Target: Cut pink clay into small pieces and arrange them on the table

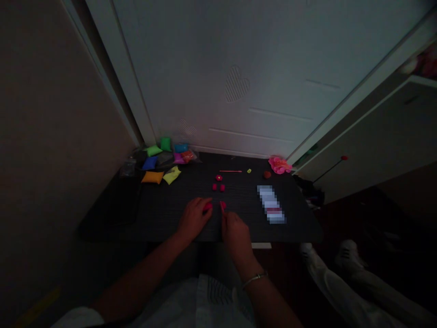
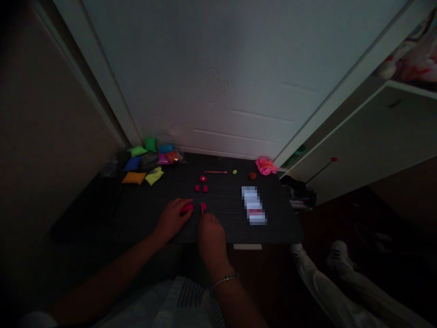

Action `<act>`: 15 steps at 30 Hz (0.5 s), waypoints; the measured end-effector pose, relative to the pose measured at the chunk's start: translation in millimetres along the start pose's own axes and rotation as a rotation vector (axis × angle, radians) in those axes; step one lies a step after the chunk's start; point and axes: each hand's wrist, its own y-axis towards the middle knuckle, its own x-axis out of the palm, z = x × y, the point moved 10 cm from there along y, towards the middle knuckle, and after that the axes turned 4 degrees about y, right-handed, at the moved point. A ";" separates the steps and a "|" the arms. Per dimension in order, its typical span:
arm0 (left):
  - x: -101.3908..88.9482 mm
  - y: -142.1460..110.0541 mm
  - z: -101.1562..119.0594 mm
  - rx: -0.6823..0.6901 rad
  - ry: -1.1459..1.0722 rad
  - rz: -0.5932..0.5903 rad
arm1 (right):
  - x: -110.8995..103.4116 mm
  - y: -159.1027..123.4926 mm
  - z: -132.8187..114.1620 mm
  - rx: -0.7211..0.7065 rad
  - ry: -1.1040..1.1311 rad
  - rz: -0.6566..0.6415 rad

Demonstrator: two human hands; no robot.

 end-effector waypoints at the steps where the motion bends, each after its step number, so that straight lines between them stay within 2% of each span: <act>1: -0.5 -0.2 0.5 0.004 0.009 0.000 | -2.9 0.7 1.8 0.006 0.012 0.016; 5: -3.9 -1.8 -2.2 -0.019 0.078 0.021 | -25.2 1.4 15.2 0.037 0.052 0.149; 9: -17.3 -1.5 1.2 -0.048 0.061 0.104 | -41.8 -2.9 17.7 -0.001 0.062 0.233; 12: -26.1 3.5 8.6 -0.084 -0.217 0.128 | -47.0 -10.5 4.3 -0.100 0.081 0.275; 15: -10.7 8.0 6.6 -0.303 -0.693 -0.013 | -46.6 -18.0 -8.5 -0.166 0.050 0.294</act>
